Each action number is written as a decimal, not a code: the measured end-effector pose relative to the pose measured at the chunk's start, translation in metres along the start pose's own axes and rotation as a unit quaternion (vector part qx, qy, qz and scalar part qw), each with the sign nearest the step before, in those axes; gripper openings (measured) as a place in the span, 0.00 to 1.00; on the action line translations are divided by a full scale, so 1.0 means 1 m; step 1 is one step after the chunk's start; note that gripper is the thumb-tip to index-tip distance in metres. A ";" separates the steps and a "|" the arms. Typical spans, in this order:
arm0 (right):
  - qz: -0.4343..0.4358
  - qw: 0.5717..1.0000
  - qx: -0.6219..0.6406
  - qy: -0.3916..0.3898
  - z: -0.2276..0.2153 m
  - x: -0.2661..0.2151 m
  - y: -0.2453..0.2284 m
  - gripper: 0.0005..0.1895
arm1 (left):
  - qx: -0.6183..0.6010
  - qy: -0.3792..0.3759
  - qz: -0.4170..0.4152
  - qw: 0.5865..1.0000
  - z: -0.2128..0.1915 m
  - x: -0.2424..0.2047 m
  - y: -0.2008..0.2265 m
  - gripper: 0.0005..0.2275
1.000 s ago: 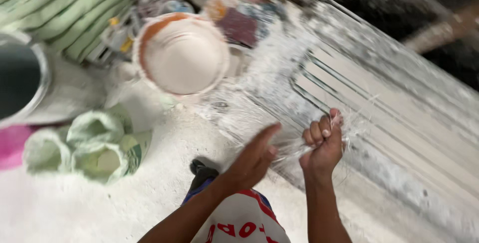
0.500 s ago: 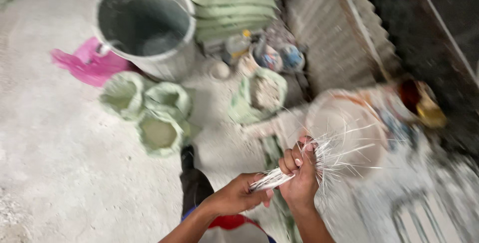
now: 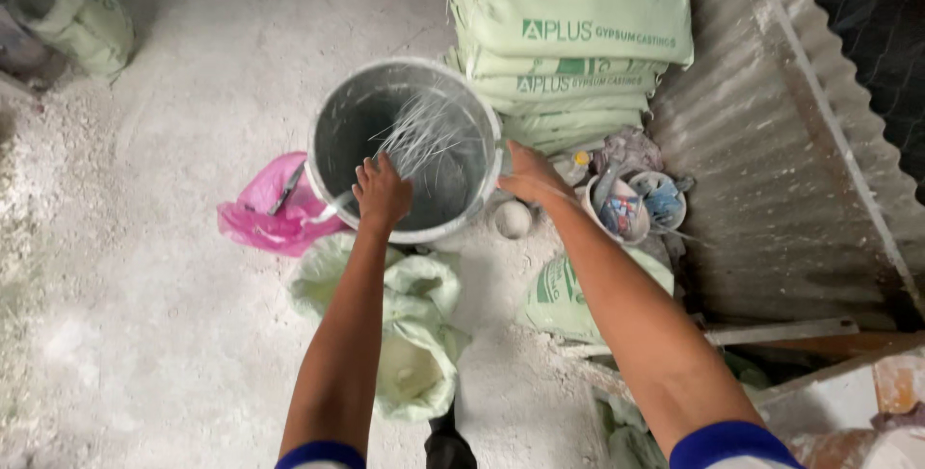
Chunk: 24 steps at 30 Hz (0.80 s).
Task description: The person lays a white fibrous mat over a long rectangular mold, smooths it by hand, and then pours a white liquid from a bucket over the mat to saturate it. The person uses hands to press and spread the mat and liquid along the mold surface.
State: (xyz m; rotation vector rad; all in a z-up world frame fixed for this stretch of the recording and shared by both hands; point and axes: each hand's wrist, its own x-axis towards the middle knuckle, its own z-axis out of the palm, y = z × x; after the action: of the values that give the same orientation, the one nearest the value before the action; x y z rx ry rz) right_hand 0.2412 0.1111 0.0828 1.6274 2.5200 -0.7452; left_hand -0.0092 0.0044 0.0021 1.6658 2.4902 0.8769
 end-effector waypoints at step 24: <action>0.148 0.924 0.352 -0.031 -0.053 -0.466 0.027 0.59 | -0.546 -0.536 0.227 0.602 -0.149 -0.295 0.278 0.08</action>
State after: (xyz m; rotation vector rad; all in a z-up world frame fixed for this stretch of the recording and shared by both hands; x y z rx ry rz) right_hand 0.4828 -0.2517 0.2575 2.0441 1.9809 -1.7541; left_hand 0.3063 -0.2378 0.1710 1.4642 0.4532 0.7253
